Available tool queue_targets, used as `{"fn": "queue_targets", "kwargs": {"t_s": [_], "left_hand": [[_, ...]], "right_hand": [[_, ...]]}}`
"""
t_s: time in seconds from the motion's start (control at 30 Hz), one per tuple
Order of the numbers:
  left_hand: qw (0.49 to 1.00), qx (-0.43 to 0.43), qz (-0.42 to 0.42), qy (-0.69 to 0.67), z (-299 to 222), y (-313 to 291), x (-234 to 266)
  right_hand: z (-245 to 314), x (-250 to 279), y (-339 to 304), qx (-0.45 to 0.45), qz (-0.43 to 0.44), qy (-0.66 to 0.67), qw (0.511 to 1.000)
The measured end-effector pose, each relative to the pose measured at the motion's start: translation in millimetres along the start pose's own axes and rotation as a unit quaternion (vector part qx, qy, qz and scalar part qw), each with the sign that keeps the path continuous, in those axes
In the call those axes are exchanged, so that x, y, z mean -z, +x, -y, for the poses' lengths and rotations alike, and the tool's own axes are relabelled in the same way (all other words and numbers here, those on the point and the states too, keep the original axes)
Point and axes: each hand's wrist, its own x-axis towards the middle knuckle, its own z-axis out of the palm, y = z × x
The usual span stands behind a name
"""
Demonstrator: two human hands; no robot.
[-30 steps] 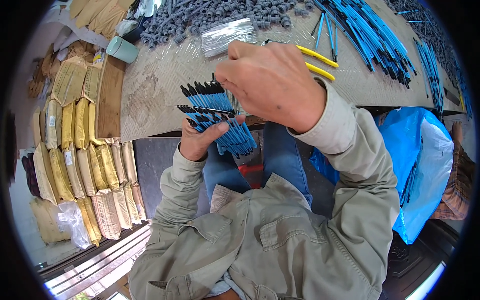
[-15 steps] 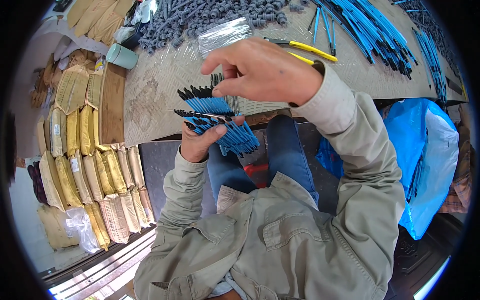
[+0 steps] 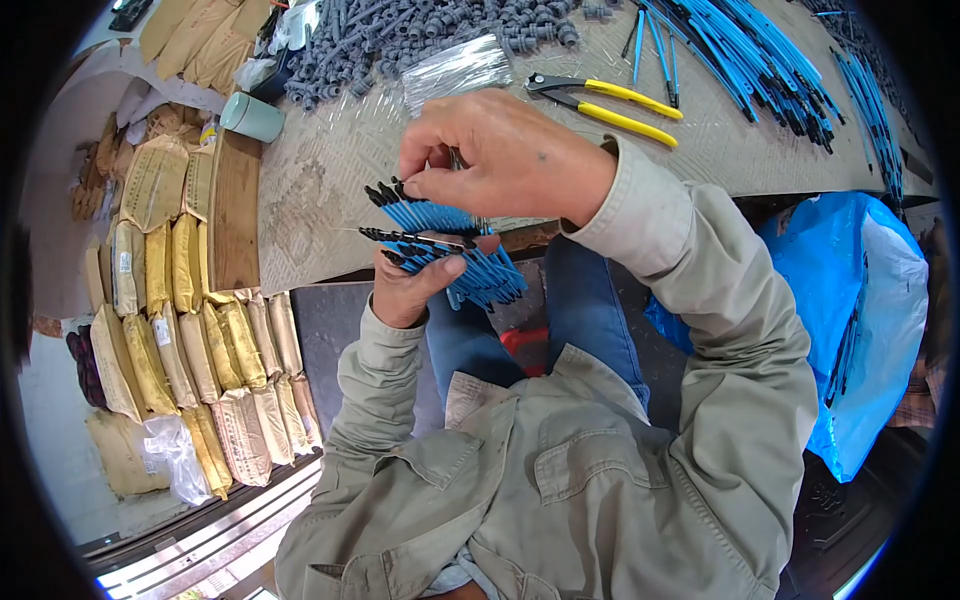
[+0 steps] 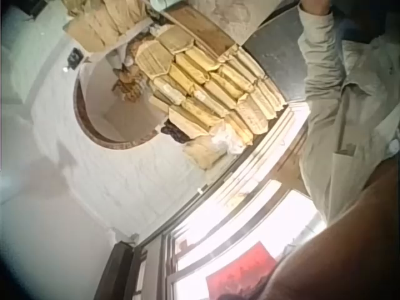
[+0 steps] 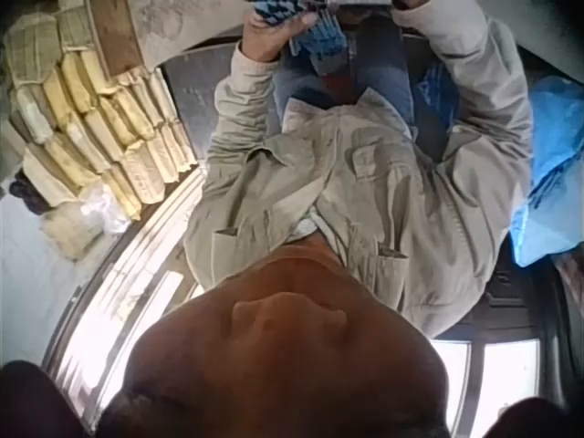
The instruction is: The person assembles blue tubes and small metal components, including spring pins, into a larger component at a workbench. The assembly is performed using pliers.
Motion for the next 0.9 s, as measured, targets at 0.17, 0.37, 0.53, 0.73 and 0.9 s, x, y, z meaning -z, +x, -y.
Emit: {"fn": "queue_targets", "kwargs": {"t_s": [0.17,0.37,0.53,0.73,0.9], "left_hand": [[1.000,0.009,-0.007,-0.002,1,-1,-1],[1.000,-0.013,-0.002,-0.021,-1,0,-2],[0.999,-0.038,0.008,0.009,-2,-1,-1],[1.000,-0.010,0.025,0.009,1,-2,6],[0.999,-0.009,0.037,0.015,1,-1,10]], "right_hand": [[-4,-2,-4,0.014,0.003,0.003,1.000],[-5,-7,-2,0.056,-0.004,-0.034,0.998],[-1,-18,-5,0.011,-0.047,-0.057,0.997],[-1,-16,-3,-0.013,-0.015,0.020,1.000],[-5,-21,0,-0.053,0.015,0.069,0.996]]}}
